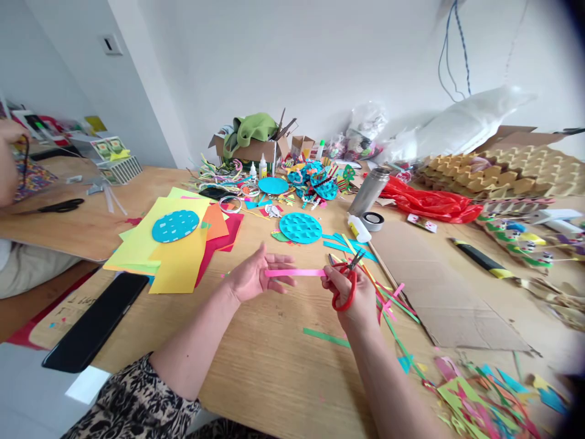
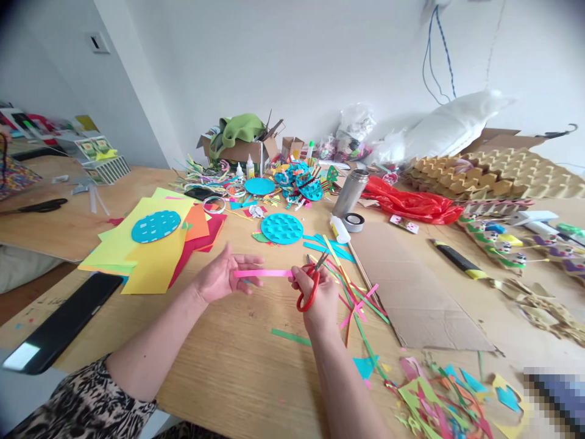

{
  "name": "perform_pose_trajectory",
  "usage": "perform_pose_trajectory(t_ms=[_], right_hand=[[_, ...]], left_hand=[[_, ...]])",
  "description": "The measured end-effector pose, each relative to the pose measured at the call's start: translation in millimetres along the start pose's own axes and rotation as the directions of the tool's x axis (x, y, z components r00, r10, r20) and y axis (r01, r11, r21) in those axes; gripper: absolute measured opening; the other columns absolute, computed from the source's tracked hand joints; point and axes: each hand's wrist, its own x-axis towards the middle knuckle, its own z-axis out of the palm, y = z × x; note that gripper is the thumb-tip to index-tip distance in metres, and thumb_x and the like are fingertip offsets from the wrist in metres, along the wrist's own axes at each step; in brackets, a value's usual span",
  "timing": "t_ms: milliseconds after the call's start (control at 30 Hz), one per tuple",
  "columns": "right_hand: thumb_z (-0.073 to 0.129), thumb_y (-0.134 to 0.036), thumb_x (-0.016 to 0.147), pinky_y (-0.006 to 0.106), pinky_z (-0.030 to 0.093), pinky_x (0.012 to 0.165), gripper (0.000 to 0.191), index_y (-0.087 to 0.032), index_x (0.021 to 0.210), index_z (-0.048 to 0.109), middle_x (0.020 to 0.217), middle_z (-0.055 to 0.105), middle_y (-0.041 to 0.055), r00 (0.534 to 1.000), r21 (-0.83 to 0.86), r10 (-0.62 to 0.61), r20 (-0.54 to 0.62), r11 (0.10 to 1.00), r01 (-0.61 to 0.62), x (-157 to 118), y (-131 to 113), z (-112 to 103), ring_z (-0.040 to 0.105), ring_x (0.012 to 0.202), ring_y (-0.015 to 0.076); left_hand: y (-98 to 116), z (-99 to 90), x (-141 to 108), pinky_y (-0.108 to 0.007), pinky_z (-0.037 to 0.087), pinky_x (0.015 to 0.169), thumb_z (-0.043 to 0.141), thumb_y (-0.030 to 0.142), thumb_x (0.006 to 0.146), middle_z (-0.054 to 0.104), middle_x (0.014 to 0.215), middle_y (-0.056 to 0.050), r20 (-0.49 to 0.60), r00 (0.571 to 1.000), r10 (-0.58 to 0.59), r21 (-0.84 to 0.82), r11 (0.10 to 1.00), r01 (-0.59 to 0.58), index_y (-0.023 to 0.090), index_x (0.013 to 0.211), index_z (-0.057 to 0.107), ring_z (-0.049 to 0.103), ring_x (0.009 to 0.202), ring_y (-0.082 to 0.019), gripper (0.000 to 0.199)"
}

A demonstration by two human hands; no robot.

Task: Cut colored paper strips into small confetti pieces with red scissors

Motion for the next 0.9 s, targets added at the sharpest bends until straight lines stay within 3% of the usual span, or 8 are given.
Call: perform_pose_trajectory(t_ms=[133,233,367,533,733,900], right_hand=[[0.072,-0.026,0.069,0.023,0.04,0.051,0.02,-0.015,0.066,0.056,0.062,0.059,0.0005,0.993,0.089,-0.048,-0.108,0.994,0.058,-5.2,3.1,4.4,0.052,0.054,0.0106],[0.072,-0.025,0.07,0.024,0.041,0.053,0.018,-0.015,0.07,0.057,0.064,0.06,0.0007,0.986,0.068,-0.077,-0.147,0.994,0.087,-11.0,3.8,9.2,0.054,0.056,0.0108],[0.072,-0.024,0.068,0.026,0.045,0.058,0.019,-0.017,0.073,0.055,0.064,0.06,-0.0006,0.989,-0.016,-0.087,-0.119,0.996,0.085,-19.4,6.6,17.5,0.057,0.058,0.0122],[0.074,-0.027,0.065,0.029,0.049,0.058,0.025,-0.019,0.073,0.052,0.064,0.058,-0.0022,0.999,-0.027,-0.033,-0.008,0.999,0.033,-23.9,9.3,24.2,0.061,0.057,0.0147],[0.074,-0.033,0.065,0.029,0.049,0.057,0.028,-0.019,0.073,0.052,0.064,0.059,-0.0005,0.999,-0.082,0.002,0.046,0.997,0.002,-23.4,8.0,24.5,0.061,0.057,0.0157],[0.074,-0.036,0.065,0.03,0.048,0.063,0.029,-0.019,0.073,0.052,0.07,0.06,0.0007,0.995,-0.142,-0.03,0.095,0.989,0.044,-22.1,8.5,22.1,0.059,0.065,0.0156]], left_hand=[[-12.1,10.8,4.8,-0.044,0.045,0.083,0.037,0.079,0.066,0.058,0.118,-0.024,0.091,0.993,0.08,-0.204,0.977,-0.06,0.008,0.113,0.058,0.058,0.104,-0.032,0.088],[-25.7,19.6,9.3,-0.042,0.044,0.086,0.059,0.068,0.063,0.055,0.124,-0.021,0.104,0.988,0.118,-0.169,0.981,-0.099,0.011,0.109,0.061,0.059,0.102,-0.029,0.074],[-36.7,26.0,14.3,-0.033,0.046,0.078,0.072,0.035,0.068,0.069,0.095,-0.014,-0.105,0.976,0.188,0.029,0.982,-0.186,0.009,0.091,0.069,0.063,0.076,-0.017,0.035],[-34.4,23.8,16.6,-0.029,0.047,0.065,0.073,0.031,0.064,0.068,0.065,-0.007,-0.346,0.886,0.309,0.126,0.951,-0.282,0.01,0.071,0.07,0.06,0.059,-0.014,0.022],[-28.1,21.9,15.2,-0.028,0.047,0.061,0.071,0.03,0.063,0.067,0.062,-0.005,-0.398,0.85,0.345,0.222,0.935,-0.276,0.01,0.067,0.067,0.06,0.057,-0.014,0.021],[-26.0,18.5,14.1,-0.027,0.047,0.06,0.069,0.031,0.065,0.066,0.059,-0.006,-0.361,0.852,0.379,0.351,0.902,-0.252,0.01,0.065,0.066,0.059,0.055,-0.013,0.021]])
